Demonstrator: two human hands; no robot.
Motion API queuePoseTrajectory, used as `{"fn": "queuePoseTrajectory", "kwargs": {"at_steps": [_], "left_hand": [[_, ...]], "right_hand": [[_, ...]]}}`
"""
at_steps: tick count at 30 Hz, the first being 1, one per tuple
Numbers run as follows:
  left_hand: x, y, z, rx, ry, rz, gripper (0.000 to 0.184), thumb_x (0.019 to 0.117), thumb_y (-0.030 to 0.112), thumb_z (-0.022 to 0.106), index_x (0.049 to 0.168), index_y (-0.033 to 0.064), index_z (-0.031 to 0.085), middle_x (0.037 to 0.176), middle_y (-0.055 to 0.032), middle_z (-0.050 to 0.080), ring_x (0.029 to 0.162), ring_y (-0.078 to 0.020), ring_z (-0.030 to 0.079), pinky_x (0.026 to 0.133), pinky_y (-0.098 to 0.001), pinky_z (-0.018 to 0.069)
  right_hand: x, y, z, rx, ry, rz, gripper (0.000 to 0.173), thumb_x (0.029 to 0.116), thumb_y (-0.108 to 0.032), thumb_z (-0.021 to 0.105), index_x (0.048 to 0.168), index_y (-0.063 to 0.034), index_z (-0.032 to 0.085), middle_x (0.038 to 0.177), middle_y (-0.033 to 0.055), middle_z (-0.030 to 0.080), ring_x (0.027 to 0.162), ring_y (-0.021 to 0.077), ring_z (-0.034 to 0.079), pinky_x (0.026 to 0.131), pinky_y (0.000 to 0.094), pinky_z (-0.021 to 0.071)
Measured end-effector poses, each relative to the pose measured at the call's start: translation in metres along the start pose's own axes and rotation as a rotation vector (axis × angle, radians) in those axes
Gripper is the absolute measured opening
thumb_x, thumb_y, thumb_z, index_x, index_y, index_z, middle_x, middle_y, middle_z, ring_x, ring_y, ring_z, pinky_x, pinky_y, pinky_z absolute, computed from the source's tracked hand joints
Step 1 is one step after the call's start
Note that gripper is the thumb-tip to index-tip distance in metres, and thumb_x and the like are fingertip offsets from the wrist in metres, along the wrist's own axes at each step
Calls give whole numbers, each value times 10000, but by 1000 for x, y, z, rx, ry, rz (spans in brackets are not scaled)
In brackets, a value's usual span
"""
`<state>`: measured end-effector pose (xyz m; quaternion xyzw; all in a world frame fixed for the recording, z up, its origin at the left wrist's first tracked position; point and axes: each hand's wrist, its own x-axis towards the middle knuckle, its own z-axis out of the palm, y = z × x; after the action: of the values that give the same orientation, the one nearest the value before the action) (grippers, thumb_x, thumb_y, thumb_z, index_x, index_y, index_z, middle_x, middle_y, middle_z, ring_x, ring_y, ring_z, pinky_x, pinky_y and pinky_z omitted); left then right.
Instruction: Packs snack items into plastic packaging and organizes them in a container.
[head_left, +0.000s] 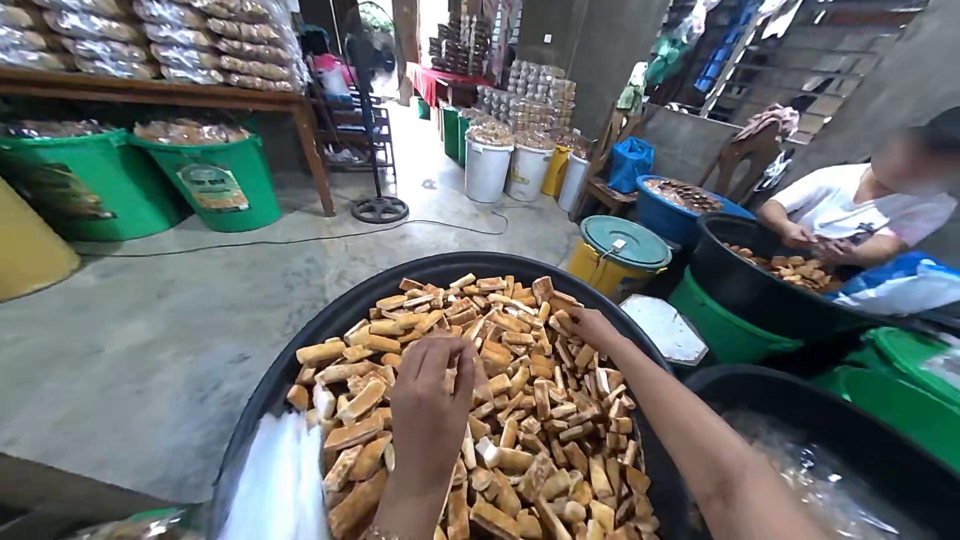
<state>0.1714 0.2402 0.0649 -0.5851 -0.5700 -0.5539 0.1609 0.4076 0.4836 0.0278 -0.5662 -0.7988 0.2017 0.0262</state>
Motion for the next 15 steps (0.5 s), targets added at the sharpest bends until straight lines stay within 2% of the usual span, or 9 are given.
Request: {"fn": "queuePoseTrajectory", "kwargs": {"at_steps": [3, 6, 9, 12, 15], "left_hand": [[0, 2, 0, 4, -22, -6, 184, 961, 142, 596, 979, 4, 716, 925, -121, 685, 820, -179, 659, 750, -274, 555], [1, 3, -3, 35, 1, 17, 170, 958, 117, 594, 1001, -3, 707, 962, -151, 685, 842, -205, 667, 749, -276, 559], [2, 6, -10, 57, 33, 32, 183, 965, 122, 589, 997, -17, 703, 968, -168, 688, 879, -243, 666, 792, -319, 555], [4, 11, -13, 68, 93, 71, 182, 981, 137, 586, 977, -12, 693, 938, -158, 661, 889, -195, 628, 816, -246, 511], [3, 16, -13, 48, 91, 107, 154, 974, 115, 591, 978, -6, 687, 943, -161, 659, 926, -192, 634, 848, -230, 508]], "right_hand": [[5, -12, 7, -77, -28, 59, 363, 1073, -181, 478, 1285, 78, 620, 1336, 305, 600, 1279, 445, 573, 1085, 593, 431], [6, -19, 9, -49, -32, 123, 346, 1053, -146, 503, 1289, 82, 610, 1355, 304, 586, 1284, 445, 570, 1065, 607, 446], [2, -24, 7, 0, -22, 175, 339, 1033, -109, 531, 1301, 88, 594, 1369, 306, 575, 1291, 442, 566, 1062, 603, 453], [-1, -27, 7, 12, -20, 223, 341, 1017, -99, 547, 1295, 93, 587, 1356, 302, 581, 1266, 438, 585, 1039, 603, 469], [-9, -37, 6, -57, -56, 273, 368, 1023, -100, 531, 1340, 87, 555, 1396, 300, 558, 1288, 456, 568, 1032, 631, 462]]}}
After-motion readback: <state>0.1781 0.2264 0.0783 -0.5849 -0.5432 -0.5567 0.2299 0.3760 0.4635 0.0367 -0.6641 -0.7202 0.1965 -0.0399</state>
